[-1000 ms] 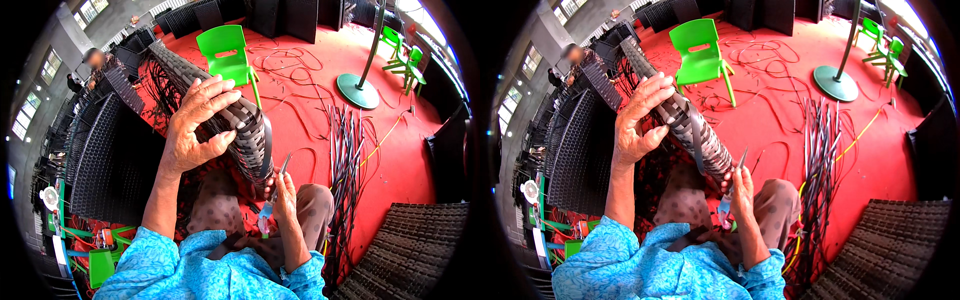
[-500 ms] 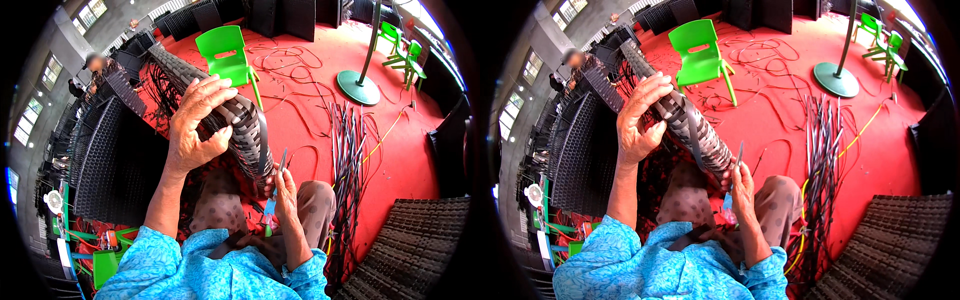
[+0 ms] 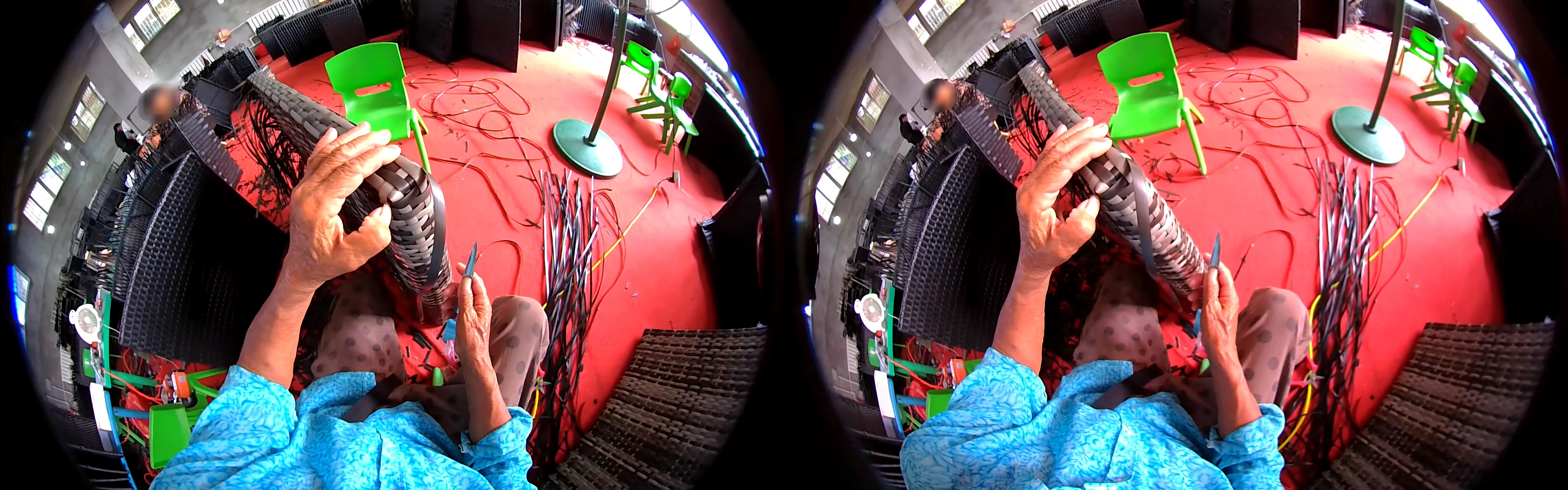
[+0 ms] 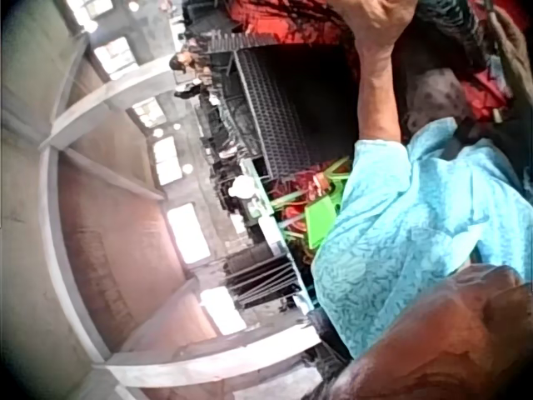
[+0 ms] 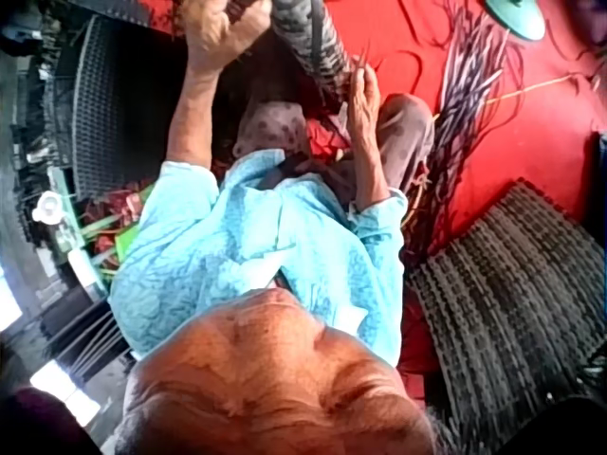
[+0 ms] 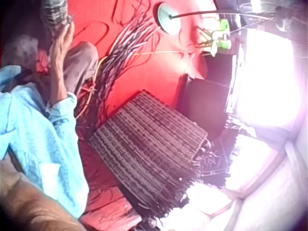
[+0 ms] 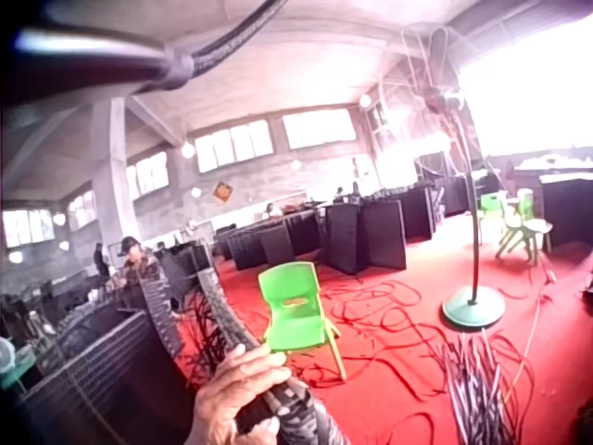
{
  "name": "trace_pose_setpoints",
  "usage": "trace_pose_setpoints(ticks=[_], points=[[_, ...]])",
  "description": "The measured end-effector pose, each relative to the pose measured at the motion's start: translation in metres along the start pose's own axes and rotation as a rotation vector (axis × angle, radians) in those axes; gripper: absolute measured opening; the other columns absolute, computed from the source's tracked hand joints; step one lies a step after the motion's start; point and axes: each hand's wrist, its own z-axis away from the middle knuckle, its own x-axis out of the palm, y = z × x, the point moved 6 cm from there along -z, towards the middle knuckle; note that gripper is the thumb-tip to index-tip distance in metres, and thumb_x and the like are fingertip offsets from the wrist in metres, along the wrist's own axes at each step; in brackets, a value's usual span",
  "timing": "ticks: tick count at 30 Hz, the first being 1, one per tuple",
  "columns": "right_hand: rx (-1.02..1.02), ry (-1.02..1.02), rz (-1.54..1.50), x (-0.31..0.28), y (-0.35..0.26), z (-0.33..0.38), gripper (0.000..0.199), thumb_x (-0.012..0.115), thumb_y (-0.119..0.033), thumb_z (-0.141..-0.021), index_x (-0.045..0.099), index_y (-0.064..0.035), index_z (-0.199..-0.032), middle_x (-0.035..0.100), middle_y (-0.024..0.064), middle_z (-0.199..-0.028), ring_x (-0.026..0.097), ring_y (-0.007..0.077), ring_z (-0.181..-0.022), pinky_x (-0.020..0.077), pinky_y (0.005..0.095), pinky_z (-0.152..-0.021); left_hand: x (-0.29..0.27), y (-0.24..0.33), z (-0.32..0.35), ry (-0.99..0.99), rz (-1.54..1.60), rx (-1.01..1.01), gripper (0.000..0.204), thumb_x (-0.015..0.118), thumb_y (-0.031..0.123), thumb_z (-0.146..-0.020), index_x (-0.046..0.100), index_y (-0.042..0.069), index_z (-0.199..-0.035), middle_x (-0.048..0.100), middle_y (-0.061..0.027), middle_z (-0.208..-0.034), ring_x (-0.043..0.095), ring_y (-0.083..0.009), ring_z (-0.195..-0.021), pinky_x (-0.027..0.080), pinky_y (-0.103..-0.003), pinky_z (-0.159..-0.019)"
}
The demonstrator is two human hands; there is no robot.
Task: The person weaves synthetic wicker strips into the edges of a woven panel, using a metal tool to guide and tuck the strips before turning the panel to weave and secure additional strips around the frame.
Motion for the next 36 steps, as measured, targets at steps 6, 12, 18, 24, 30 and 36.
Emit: trace_pose_setpoints(ticks=[6, 12, 18, 24, 30, 36], points=[[0.001, 0.044, -0.015, 0.002, 0.004, 0.004, 0.022, 0.044, -0.028, -0.099, 0.05, -0.0107, -0.112, 0.055, -0.0012, -0.078, 0.048, 0.0066, -0.059, 0.0401, 0.0217, -0.053, 0.001, 0.0, 0.003, 0.028, -0.015, 0.028, 0.048, 0.059, 0.018, -0.067, 0.061, 0.004, -0.113, 0.06, -0.014, -0.117, 0.052, -0.0324, -0.117, 0.027, -0.05, -0.107], [0.001, 0.033, -0.045, 0.001, 0.004, 0.001, 0.014, 0.047, -0.026, -0.098, 0.05, -0.0123, -0.098, 0.055, -0.0002, -0.077, 0.05, 0.0088, -0.06, 0.0422, 0.0225, -0.054, -0.001, -0.006, 0.007, 0.016, 0.013, 0.006, 0.05, 0.061, 0.017, -0.067, 0.061, 0.006, -0.116, 0.059, -0.0125, -0.12, 0.05, -0.0304, -0.12, 0.025, -0.05, -0.109], [0.051, 0.027, -0.032, -0.002, 0.009, 0.0, 0.014, 0.048, -0.025, -0.098, 0.051, -0.0116, -0.099, 0.055, -0.0001, -0.077, 0.05, 0.0086, -0.061, 0.043, 0.0227, -0.055, -0.001, -0.007, 0.009, 0.0, 0.039, -0.01, 0.051, 0.061, 0.02, -0.069, 0.06, 0.007, -0.118, 0.058, -0.0108, -0.122, 0.048, -0.0289, -0.122, 0.023, -0.049, -0.11], [0.048, -0.003, -0.018, 0.002, 0.014, 0.001, 0.016, 0.048, -0.027, -0.098, 0.05, -0.011, -0.098, 0.056, -0.0005, -0.076, 0.051, 0.0079, -0.062, 0.0448, 0.0228, -0.055, 0.001, -0.008, 0.01, 0.008, 0.06, -0.022, 0.051, 0.059, 0.024, -0.072, 0.059, 0.008, -0.12, 0.057, -0.0107, -0.123, 0.047, -0.0286, -0.123, 0.02, -0.048, -0.111], [0.085, -0.012, -0.019, 0.003, 0.017, 0.003, 0.017, 0.049, -0.028, -0.098, 0.05, -0.0111, -0.096, 0.056, -0.0005, -0.076, 0.052, 0.0082, -0.061, 0.0445, 0.0224, -0.055, 0.001, -0.006, 0.01, 0.013, 0.046, -0.021, 0.049, 0.055, 0.023, -0.072, 0.059, 0.002, -0.117, 0.057, -0.0133, -0.123, 0.047, -0.0301, -0.124, 0.02, -0.048, -0.112], [0.082, 0.006, -0.09, 0.006, 0.002, 0.001, 0.014, 0.056, -0.021, -0.094, 0.048, -0.0113, -0.088, 0.055, -0.001, -0.074, 0.049, 0.0067, -0.059, 0.0419, 0.022, -0.055, 0.001, -0.007, 0.01, -0.008, 0.054, -0.024, 0.047, 0.056, 0.023, -0.073, 0.06, 0.001, -0.115, 0.057, -0.0143, -0.122, 0.047, -0.0305, -0.125, 0.019, -0.048, -0.112]])
